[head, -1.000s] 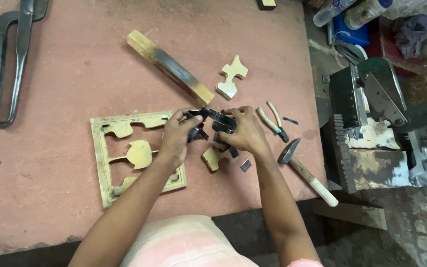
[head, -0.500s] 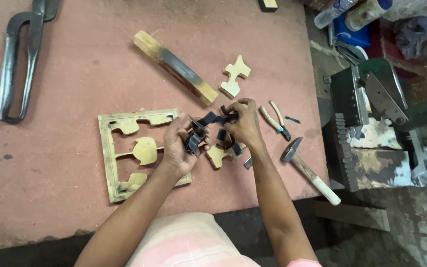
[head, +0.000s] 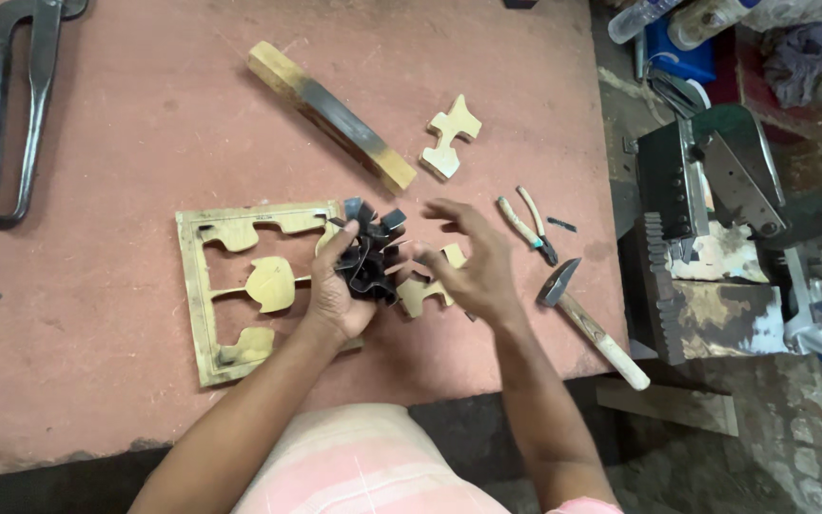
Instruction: The person uses a hammer to tap a wooden frame containing a puzzle piece, then removes the piece and scrapes away excess material. They repeat this process with another puzzle piece, then collect and discard the scrap pieces.
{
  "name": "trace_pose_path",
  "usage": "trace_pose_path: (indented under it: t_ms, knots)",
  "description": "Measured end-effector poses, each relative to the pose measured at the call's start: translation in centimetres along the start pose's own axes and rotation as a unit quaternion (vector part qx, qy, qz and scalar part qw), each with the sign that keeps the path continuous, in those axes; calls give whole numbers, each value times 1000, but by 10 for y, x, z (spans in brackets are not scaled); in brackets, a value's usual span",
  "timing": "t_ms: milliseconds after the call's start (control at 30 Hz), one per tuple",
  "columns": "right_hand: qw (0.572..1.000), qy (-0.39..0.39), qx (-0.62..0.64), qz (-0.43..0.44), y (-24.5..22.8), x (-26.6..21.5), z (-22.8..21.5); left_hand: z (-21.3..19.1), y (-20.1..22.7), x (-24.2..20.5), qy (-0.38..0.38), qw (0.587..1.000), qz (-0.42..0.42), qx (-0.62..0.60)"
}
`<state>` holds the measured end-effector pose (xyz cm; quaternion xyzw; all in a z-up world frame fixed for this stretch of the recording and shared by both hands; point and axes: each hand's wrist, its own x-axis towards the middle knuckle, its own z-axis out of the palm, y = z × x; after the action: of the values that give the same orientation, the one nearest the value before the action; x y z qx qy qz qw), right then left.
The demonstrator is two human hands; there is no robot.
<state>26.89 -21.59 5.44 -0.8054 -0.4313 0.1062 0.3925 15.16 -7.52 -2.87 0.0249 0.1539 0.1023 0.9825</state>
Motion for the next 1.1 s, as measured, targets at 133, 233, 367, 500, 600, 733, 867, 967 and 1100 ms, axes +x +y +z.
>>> trace_pose_path:
  t_ms: [133, 233, 367, 500, 600, 733, 867, 967, 1100]
  knots:
    - [989, -81, -125, -9, 9, -4, -19, -5, 4, -2, 64, 993, -1, 97]
    - [971, -140, -172, -85, 33, -17, -13, 0, -1, -2, 86, 965, 73, 237]
    - [976, -72, -181, -96, 63, -31, 1, 12, -7, -5, 115, 910, 121, 379]
    - [985, -10, -161, -56, 71, -29, 4, 25, -6, -10, 150, 888, 100, 423]
    - [972, -11, -195, -130, 67, -29, 10, 28, -7, -17, 159, 911, 42, 378]
    - [949, -10, -203, -241, 63, -31, 19, 30, -9, -22, 153, 918, 18, 365]
    - [964, 0, -164, -208, 72, -45, 28, 26, -18, -30, 173, 915, -32, 363]
    - [973, 17, -119, -198, 90, -59, 32, 23, -28, -32, 184, 894, -31, 406]
    - [968, 115, 220, 45, 111, -61, 31, 19, -33, -32, 194, 852, -40, 485]
